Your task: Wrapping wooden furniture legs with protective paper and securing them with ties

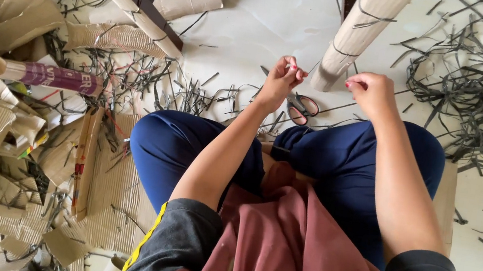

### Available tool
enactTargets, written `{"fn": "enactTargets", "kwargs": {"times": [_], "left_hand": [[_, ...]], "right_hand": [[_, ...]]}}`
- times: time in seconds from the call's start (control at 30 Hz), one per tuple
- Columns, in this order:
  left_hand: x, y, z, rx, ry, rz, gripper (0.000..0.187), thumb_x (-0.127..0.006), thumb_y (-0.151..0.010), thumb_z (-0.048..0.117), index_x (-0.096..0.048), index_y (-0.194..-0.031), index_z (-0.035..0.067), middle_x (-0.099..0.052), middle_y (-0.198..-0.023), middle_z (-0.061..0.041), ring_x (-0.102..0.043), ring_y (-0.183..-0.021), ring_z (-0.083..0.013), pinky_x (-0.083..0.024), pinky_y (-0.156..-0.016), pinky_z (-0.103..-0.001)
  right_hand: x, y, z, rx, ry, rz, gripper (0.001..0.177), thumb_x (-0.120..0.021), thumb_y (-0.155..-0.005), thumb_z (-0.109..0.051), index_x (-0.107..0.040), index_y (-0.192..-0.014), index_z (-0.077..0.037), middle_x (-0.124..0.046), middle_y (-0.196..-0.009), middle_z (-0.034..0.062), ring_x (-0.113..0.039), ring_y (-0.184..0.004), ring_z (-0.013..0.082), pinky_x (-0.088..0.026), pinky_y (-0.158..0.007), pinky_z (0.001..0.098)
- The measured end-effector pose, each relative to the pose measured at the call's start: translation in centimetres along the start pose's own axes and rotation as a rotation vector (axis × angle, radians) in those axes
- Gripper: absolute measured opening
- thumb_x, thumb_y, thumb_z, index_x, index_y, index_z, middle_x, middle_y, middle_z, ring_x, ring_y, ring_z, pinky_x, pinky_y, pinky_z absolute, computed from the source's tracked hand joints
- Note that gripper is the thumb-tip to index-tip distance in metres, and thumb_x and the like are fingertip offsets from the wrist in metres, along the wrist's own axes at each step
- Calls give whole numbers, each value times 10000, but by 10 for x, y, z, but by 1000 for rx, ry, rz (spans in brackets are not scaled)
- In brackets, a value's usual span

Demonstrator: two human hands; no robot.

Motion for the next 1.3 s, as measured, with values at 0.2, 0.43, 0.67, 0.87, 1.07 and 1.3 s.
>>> {"fn": "enactTargets", "kwargs": {"times": [0.2, 0.43, 0.67, 0.87, 1.07, 1.3], "left_hand": [[1, 11, -25, 248, -104, -15, 374, -486, -1088, 67, -532, -1452, 138, -648, -842, -19, -705, -943, -132, -546, -711, -186], [-1, 4, -16, 253, -397, -58, 275, -594, -1044, 175, -698, -1278, 75, -753, -812, -40, -685, -779, -48, -421, -555, -111], [-15, 6, 12, 219, -521, -95, 235, -718, -919, 260, -777, -1113, 142, -808, -846, -16, -747, -881, -63, -491, -711, -165], [-39, 18, 49, -501, -1064, -70, 78, -776, -839, 211, -791, -915, 196, -615, -1304, -40, -711, -932, -265, -573, -852, -410], [-43, 20, 79, -780, -912, -320, 85, -728, -893, 128, -749, -965, 168, -693, -1137, -2, -705, -986, -264, -553, -900, -393], [-40, 25, 63, -604, -719, -353, 82, -693, -943, 65, -733, -1008, 94, -758, -995, -97, -738, -957, -332, -568, -889, -437]], "right_hand": [[-4, 25, -42, 204, 81, 29, 104, -761, -942, -79, -792, -1042, -76, -750, -845, 137, -725, -821, 361, -594, -732, 450], [-27, 36, -51, 240, 301, 3, 85, -689, -959, -161, -763, -1000, -164, -722, -880, 75, -720, -852, 349, -597, -768, 456], [-27, 37, -52, 261, 392, 43, 78, -668, -979, -160, -735, -944, -179, -686, -881, 24, -714, -847, 297, -597, -738, 395], [-12, 43, -86, 369, 419, 143, 92, -717, -970, -158, -703, -891, -115, -635, -1139, 25, -706, -938, 304, -607, -736, 383], [-4, 36, -90, 467, 204, 69, 52, -718, -917, -72, -699, -875, -49, -686, -1259, 82, -710, -963, 372, -606, -742, 435], [-14, 26, -71, 459, 28, 77, 62, -724, -892, -24, -705, -932, -66, -704, -996, 69, -705, -835, 288, -590, -678, 314]]}}
Point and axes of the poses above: each hand's wrist, its own y-axis away from the middle knuckle, its own x-axis out of the back of the hand, z = x × y, the point moved 3 cm from there along -y, towards the middle knuckle
